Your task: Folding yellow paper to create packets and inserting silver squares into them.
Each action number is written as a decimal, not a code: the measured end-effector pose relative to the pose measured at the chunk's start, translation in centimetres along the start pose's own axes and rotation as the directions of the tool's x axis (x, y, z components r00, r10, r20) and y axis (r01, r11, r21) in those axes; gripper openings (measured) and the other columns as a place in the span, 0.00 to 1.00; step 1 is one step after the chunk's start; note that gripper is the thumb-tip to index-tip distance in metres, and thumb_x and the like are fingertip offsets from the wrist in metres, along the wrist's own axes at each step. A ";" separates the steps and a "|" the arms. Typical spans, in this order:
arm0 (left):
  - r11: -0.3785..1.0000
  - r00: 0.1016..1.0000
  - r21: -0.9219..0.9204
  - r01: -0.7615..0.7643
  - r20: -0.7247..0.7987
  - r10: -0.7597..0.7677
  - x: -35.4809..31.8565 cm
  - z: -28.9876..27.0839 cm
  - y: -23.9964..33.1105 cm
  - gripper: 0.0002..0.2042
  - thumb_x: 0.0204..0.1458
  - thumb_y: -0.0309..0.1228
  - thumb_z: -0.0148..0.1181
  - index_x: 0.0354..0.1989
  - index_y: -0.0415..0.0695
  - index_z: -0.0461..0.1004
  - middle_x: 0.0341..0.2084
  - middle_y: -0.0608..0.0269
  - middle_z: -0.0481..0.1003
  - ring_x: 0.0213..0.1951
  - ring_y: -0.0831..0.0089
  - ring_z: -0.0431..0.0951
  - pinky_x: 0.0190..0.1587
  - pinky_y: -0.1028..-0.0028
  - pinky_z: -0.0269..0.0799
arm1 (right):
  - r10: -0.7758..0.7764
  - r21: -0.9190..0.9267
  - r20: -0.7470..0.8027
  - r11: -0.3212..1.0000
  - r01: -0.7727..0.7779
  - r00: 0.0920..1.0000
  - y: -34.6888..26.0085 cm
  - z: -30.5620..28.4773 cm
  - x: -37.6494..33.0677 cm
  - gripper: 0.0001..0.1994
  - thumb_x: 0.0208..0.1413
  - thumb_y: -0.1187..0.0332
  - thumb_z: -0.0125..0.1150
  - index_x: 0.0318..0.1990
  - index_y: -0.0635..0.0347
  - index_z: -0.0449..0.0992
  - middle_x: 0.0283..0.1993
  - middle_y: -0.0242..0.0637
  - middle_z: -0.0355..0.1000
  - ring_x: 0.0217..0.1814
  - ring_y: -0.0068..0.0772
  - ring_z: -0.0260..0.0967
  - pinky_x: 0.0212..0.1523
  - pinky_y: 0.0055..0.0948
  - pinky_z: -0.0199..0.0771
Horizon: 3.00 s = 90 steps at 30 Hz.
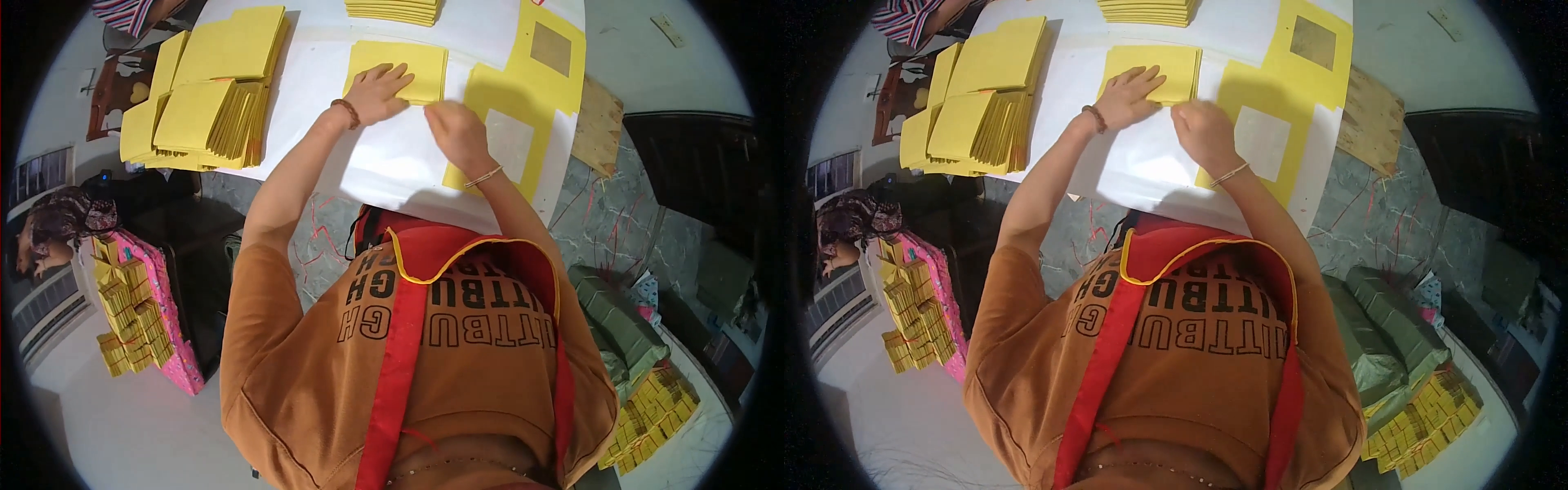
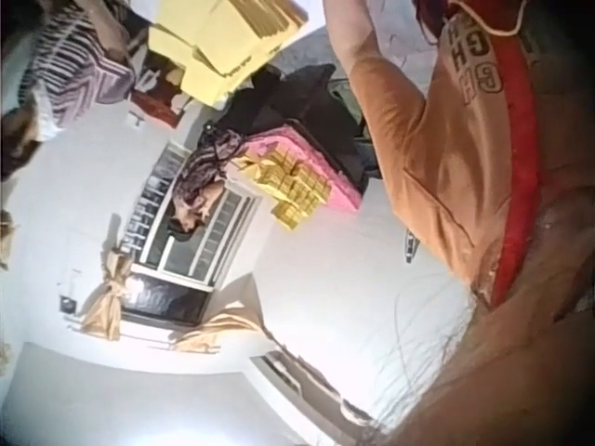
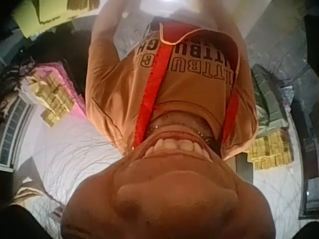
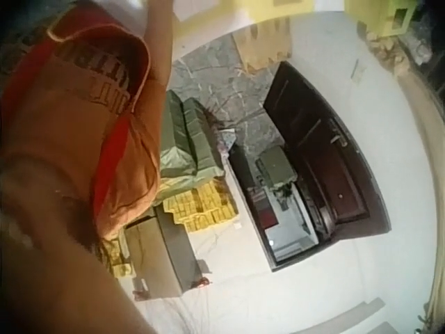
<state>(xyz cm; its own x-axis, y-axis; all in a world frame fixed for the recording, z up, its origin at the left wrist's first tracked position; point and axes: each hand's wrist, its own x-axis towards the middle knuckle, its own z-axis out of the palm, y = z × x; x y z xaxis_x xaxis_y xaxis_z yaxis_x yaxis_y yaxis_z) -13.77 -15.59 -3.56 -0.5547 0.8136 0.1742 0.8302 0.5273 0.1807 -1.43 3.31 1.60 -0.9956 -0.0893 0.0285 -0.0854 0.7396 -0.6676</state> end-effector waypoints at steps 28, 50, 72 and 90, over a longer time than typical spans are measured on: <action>-0.001 0.726 -0.976 0.219 0.164 -0.668 -0.4 -5.1 1.2 0.34 0.38 0.16 0.60 0.53 0.37 0.47 0.40 0.49 0.68 0.40 0.67 0.72 0.40 0.71 0.71 | 0.460 0.769 -0.185 0.618 -0.163 0.869 3.1 2.0 5.7 0.50 0.36 0.69 0.68 0.63 0.62 0.37 0.52 0.49 0.60 0.58 0.40 0.54 0.54 0.37 0.59; 0.206 0.856 -0.972 0.117 -0.007 -0.518 2.9 -9.5 -2.3 0.33 0.50 0.20 0.50 0.62 0.42 0.40 0.56 0.56 0.55 0.58 0.67 0.56 0.58 0.69 0.53 | 0.275 0.712 -0.128 0.694 -0.105 0.953 0.1 -3.6 10.9 0.23 0.44 0.68 0.61 0.48 0.66 0.65 0.44 0.43 0.69 0.46 0.33 0.67 0.45 0.28 0.65; 0.210 0.699 -0.912 0.351 0.107 -0.707 15.3 -5.7 -14.8 0.25 0.51 0.27 0.53 0.57 0.41 0.53 0.33 0.57 0.73 0.32 0.74 0.73 0.33 0.77 0.70 | 0.353 0.411 -0.291 0.885 -0.216 0.889 4.5 -4.9 24.2 0.37 0.42 0.58 0.62 0.59 0.62 0.54 0.49 0.50 0.67 0.50 0.44 0.66 0.50 0.32 0.65; 0.886 0.971 -0.445 0.130 -0.124 -0.204 13.6 -9.8 -12.8 0.33 0.39 0.40 0.66 0.57 0.55 0.61 0.53 0.50 0.58 0.51 0.59 0.66 0.53 0.68 0.65 | 0.400 0.776 0.061 0.557 -0.296 0.914 5.2 -7.0 24.7 0.27 0.49 0.62 0.60 0.53 0.66 0.60 0.34 0.31 0.67 0.28 0.17 0.64 0.25 0.18 0.65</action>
<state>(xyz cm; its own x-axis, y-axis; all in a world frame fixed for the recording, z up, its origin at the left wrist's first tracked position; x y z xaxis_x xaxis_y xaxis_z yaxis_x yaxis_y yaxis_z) -32.44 -13.67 5.95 -0.7151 0.6519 0.2522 0.6393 0.4640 0.6132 -26.78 9.66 4.04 -0.9421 0.1735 -0.2868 0.2769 -0.0798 -0.9576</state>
